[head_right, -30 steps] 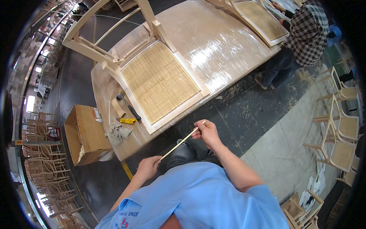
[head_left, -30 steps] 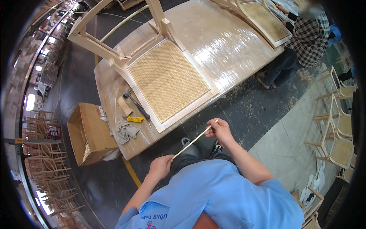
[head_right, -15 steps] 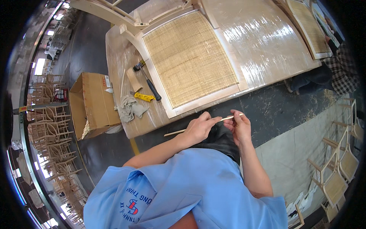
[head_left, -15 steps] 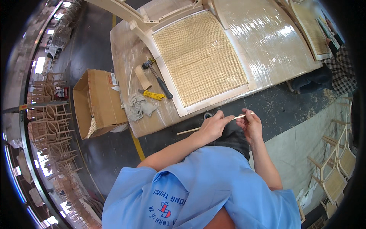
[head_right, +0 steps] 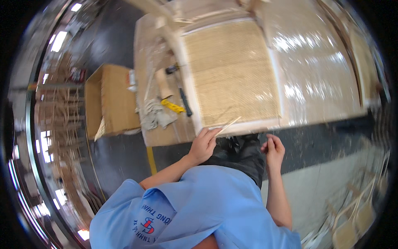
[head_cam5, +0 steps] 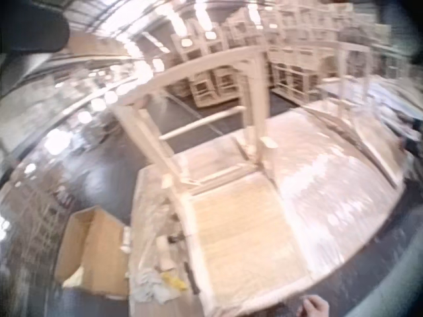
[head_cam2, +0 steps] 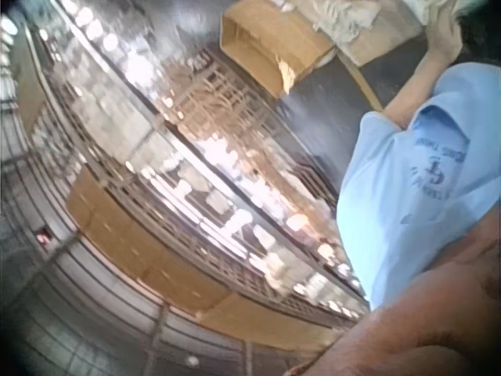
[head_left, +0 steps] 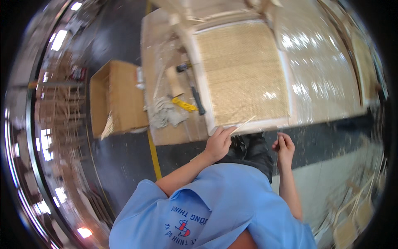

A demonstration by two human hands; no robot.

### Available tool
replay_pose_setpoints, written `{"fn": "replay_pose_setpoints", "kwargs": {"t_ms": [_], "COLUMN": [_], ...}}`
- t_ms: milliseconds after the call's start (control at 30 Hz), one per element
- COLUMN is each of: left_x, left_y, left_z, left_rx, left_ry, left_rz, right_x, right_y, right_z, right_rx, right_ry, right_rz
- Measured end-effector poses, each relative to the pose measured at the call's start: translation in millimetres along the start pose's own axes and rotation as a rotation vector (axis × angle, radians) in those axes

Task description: The person assembles a wooden chair by inserting thin wooden dowels into pre-drilled holes and tapping them in with a rubber mallet. They repeatedly hammer the dowels along the chair frame and seat edges, then lift and reposition the chair to continue assembly.

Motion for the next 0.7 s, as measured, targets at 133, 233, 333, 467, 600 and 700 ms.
{"fn": "replay_pose_setpoints", "kwargs": {"t_ms": [133,233,333,467,600,700], "left_x": [87,130,148,136,102,66], "left_y": [64,134,198,271,340,378], "left_z": [-58,-88,-87,-77,-63,-49], "left_rx": [0.200,0.483,0.616,0.791,0.879,1.001], "left_ry": [-0.156,-0.161,-0.195,-0.192,-0.166,0.008], "left_rz": [0.410,0.646,0.866,1.049,1.284,1.480], "right_x": [-93,-221,-351,-450,-474,-469], "right_y": [-8,23,70,68,60,67], "right_z": [-28,-55,-71,-18,7,-11], "right_rx": [0.202,0.427,0.928,1.170,1.163,1.014], "right_ry": [0.266,0.426,0.776,1.392,1.613,1.400], "right_rz": [-0.330,-0.658,-0.960,-0.952,-0.972,-0.964]}}
Point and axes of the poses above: each hand's wrist, its own y-axis away from the middle knuckle, its own x-axis out of the back of the hand, z = x × y, the point moved 9 cm from there along -y, towards the middle knuckle, and after that the axes turned 7 degrees about z, right-handed, at the moved point
